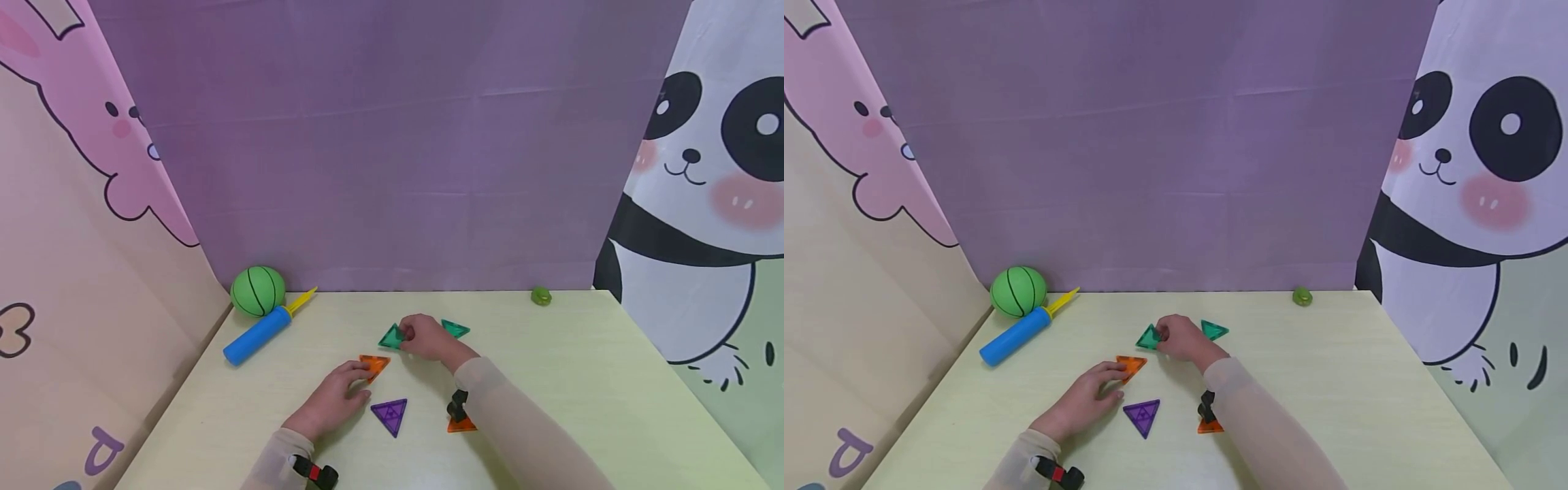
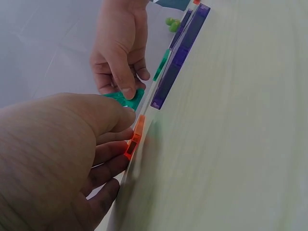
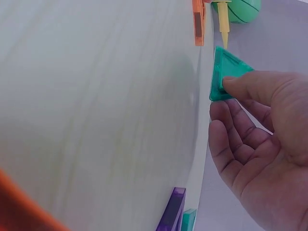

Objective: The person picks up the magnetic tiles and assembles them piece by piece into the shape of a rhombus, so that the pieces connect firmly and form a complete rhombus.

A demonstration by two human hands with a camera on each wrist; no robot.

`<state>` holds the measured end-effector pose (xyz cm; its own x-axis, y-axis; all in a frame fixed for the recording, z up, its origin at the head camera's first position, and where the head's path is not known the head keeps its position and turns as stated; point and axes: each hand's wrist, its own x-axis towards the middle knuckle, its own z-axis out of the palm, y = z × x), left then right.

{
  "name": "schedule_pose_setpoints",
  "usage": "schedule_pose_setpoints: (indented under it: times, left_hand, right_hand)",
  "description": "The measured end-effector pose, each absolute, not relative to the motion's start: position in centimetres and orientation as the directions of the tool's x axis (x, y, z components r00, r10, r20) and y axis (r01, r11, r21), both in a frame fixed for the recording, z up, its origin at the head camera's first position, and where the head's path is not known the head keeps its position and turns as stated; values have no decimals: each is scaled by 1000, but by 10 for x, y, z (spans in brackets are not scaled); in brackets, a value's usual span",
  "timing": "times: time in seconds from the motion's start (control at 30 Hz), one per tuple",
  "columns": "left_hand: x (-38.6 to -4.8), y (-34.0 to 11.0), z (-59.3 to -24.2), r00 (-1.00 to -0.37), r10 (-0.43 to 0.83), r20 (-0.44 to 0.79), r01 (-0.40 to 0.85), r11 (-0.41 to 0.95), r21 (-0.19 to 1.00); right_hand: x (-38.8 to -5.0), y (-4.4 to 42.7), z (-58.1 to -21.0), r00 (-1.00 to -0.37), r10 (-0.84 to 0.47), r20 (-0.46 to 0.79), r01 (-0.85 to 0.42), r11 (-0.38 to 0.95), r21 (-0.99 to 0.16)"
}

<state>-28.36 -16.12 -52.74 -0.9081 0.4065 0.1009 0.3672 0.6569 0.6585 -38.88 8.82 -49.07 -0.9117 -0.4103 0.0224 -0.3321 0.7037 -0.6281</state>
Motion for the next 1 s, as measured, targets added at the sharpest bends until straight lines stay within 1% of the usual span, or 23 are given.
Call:
schedule_pose_setpoints:
  times: [0.17, 0.5, 0.7, 1.0]
  left_hand:
    - [-284, -162, -528, -906, 413, 97, 368, 652, 663]
    - [-284, -161, -528, -901, 427, 78, 367, 655, 661]
    - [-284, -160, -529, -897, 433, 89, 379, 650, 659]
    - [-284, -161, -530, -898, 431, 87, 376, 651, 659]
  right_hand:
    - [-385, 86, -489, -915, -402, 15, -319, 701, -637]
    - [-381, 82, -486, -913, -406, 37, -339, 705, -623]
    - [-380, 79, -485, -907, -421, 24, -344, 705, -620]
    - [-381, 75, -486, -903, -430, 7, -353, 731, -585]
